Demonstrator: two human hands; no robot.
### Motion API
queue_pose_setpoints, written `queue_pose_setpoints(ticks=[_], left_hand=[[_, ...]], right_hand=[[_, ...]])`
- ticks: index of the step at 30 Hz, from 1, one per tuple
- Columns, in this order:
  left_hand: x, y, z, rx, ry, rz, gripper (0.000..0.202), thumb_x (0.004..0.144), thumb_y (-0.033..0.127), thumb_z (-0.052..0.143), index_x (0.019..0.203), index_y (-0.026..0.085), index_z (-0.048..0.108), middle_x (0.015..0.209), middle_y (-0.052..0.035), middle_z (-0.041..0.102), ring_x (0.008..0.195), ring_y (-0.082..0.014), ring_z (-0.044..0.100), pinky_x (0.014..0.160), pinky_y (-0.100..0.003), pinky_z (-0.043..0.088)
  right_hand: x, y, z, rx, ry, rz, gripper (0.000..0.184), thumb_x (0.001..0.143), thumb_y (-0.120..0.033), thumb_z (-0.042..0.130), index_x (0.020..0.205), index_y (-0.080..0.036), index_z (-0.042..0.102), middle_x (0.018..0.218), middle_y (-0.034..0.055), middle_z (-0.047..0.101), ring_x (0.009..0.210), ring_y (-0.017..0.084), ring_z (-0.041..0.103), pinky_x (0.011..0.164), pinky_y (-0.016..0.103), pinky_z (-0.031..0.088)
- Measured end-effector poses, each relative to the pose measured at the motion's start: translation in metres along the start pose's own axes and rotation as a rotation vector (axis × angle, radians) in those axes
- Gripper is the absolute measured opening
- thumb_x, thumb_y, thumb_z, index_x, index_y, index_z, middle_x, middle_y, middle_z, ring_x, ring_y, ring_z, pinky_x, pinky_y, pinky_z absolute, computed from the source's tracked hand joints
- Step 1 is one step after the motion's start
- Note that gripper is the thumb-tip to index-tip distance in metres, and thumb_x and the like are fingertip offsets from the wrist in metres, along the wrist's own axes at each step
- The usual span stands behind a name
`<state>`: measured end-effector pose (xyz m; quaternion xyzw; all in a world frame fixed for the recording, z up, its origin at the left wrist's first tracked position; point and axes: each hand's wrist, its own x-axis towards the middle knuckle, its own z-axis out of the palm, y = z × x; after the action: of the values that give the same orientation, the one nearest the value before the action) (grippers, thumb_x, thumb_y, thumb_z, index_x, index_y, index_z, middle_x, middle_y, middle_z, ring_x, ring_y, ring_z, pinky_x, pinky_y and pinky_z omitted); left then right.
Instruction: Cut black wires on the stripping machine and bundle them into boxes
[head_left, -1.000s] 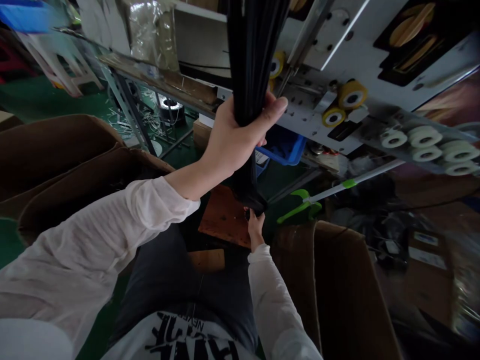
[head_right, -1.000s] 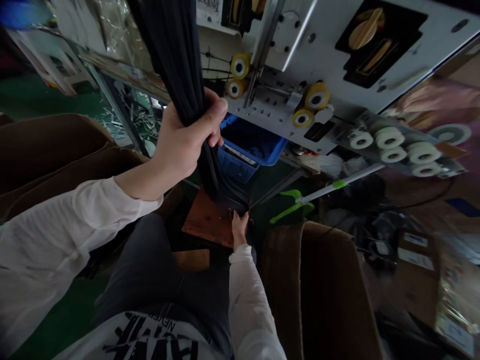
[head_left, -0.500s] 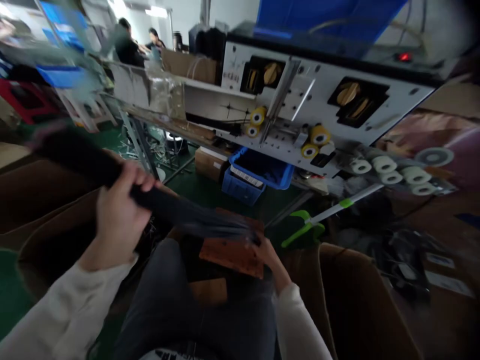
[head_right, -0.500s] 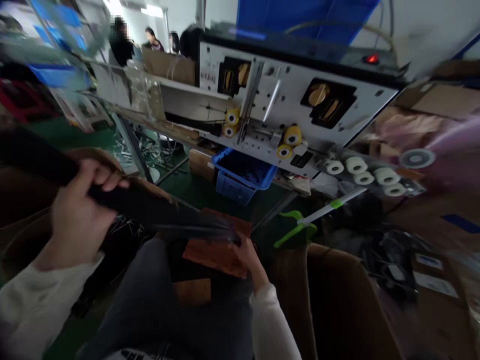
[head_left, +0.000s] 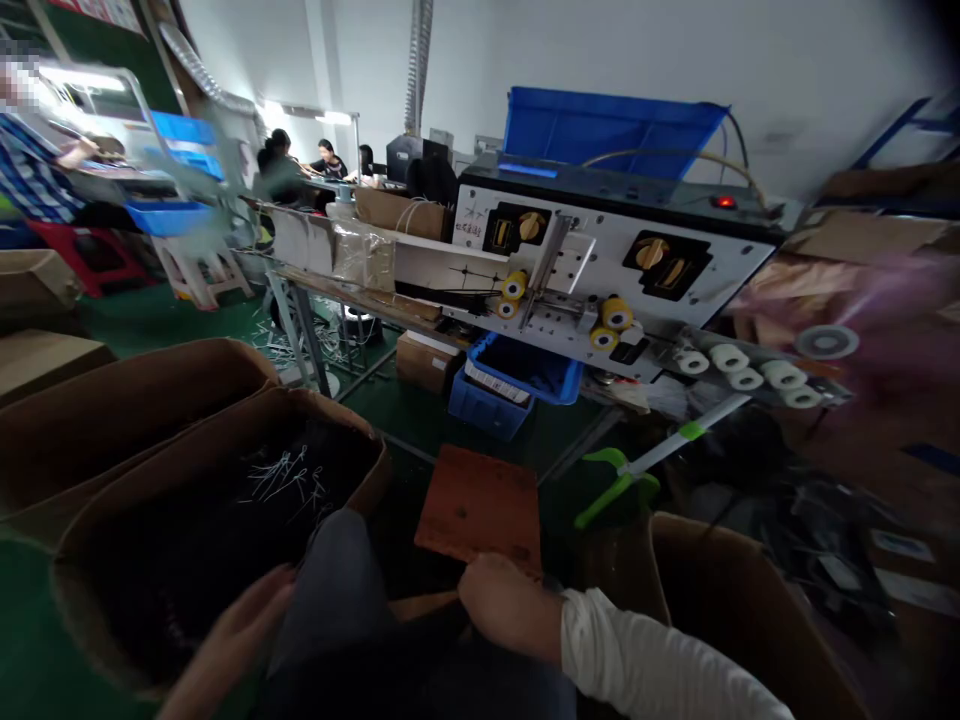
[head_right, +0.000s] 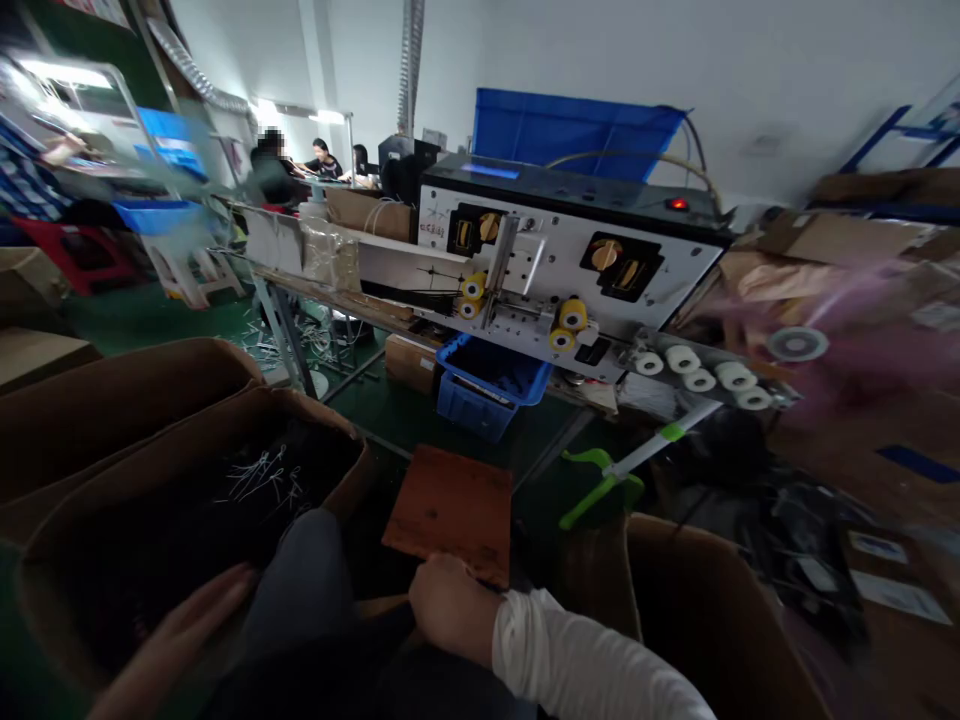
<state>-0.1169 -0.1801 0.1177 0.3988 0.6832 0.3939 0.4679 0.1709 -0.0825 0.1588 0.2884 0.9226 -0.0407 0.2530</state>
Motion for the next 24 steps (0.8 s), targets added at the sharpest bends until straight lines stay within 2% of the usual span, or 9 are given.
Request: queue_pose_setpoints(ticks=[2,4,5,9,12,14,17,20,24], left_hand=[[0.017,0.013,0.05,0.011,-0.316,0.094,0.06,0.069,0.051,0.067,0.117,0.017,0.056,0.125,-0.0123,0.058,0.119,-0.0293,0.05,0.102,-0.043,0.039],[0.029,0.031,0.099,0.052,-0.641,0.3,0.059,0.067,0.041,0.07,0.118,0.016,0.055,0.126,-0.0118,0.058,0.116,-0.0264,0.053,0.102,-0.038,0.039],[0.032,0.04,0.119,0.067,-0.716,0.369,0.056,0.067,0.036,0.07,0.117,0.015,0.055,0.122,-0.0118,0.06,0.111,-0.0252,0.056,0.098,-0.037,0.042],[0.035,0.053,0.165,0.185,-0.611,0.386,0.04,0.066,0.026,0.066,0.102,0.013,0.058,0.098,-0.0097,0.068,0.092,-0.0231,0.061,0.084,-0.034,0.047],[0.038,0.049,0.17,0.234,-0.473,0.36,0.03,0.068,0.025,0.064,0.096,0.013,0.059,0.087,-0.0084,0.067,0.083,-0.0214,0.06,0.076,-0.031,0.046],[0.044,0.048,0.166,0.196,-0.462,0.314,0.026,0.069,0.024,0.063,0.093,0.013,0.06,0.082,-0.0067,0.065,0.074,-0.0178,0.058,0.067,-0.028,0.045],[0.055,0.052,0.154,0.027,-0.622,0.131,0.023,0.074,0.03,0.061,0.089,0.013,0.058,0.063,0.0008,0.053,0.053,-0.0098,0.047,0.052,-0.023,0.038],[0.064,0.055,0.135,-0.254,-0.754,-0.04,0.027,0.076,0.035,0.061,0.091,0.012,0.056,0.055,0.0059,0.041,0.047,-0.0058,0.037,0.047,-0.02,0.03],[0.068,0.056,0.115,-0.472,-0.881,-0.128,0.032,0.075,0.033,0.066,0.095,0.011,0.056,0.058,0.0061,0.039,0.048,-0.0046,0.037,0.048,-0.02,0.029]], right_hand=[[0.007,-0.003,-0.012,-0.035,-0.045,0.053,0.015,0.072,-0.005,0.057,0.063,-0.011,0.066,0.061,0.01,0.066,0.059,0.021,0.065,0.053,0.028,0.046],[0.01,-0.004,-0.026,-0.054,-0.114,0.083,0.011,0.071,-0.007,0.06,0.065,-0.011,0.069,0.064,0.0109,0.068,0.063,0.024,0.066,0.053,0.03,0.048],[0.011,-0.004,-0.033,-0.055,-0.142,0.074,0.01,0.071,-0.008,0.061,0.068,-0.011,0.07,0.066,0.0114,0.069,0.065,0.025,0.067,0.053,0.03,0.048],[0.015,0.002,-0.052,-0.039,-0.159,0.024,0.008,0.073,-0.013,0.064,0.075,-0.011,0.072,0.075,0.0127,0.071,0.074,0.026,0.068,0.059,0.031,0.051],[0.02,0.006,-0.062,0.0,-0.159,0.061,0.008,0.072,-0.012,0.066,0.076,-0.013,0.072,0.08,0.0122,0.072,0.079,0.026,0.068,0.064,0.034,0.052],[0.019,0.014,-0.068,0.036,-0.122,0.12,0.009,0.071,-0.011,0.067,0.077,-0.012,0.072,0.082,0.0132,0.072,0.081,0.028,0.068,0.068,0.037,0.052],[0.004,0.041,-0.076,0.146,0.196,0.119,0.038,0.067,-0.025,0.074,0.101,-0.011,0.068,0.101,0.0173,0.069,0.1,0.032,0.062,0.086,0.046,0.048],[-0.019,0.074,-0.073,0.436,0.577,-0.019,0.076,0.069,-0.043,0.072,0.135,-0.019,0.043,0.134,0.0139,0.05,0.125,0.029,0.045,0.102,0.044,0.038],[-0.019,0.079,-0.047,0.883,0.868,0.004,0.058,0.083,-0.037,0.058,0.136,-0.026,0.039,0.131,0.008,0.053,0.114,0.02,0.054,0.096,0.037,0.045]])
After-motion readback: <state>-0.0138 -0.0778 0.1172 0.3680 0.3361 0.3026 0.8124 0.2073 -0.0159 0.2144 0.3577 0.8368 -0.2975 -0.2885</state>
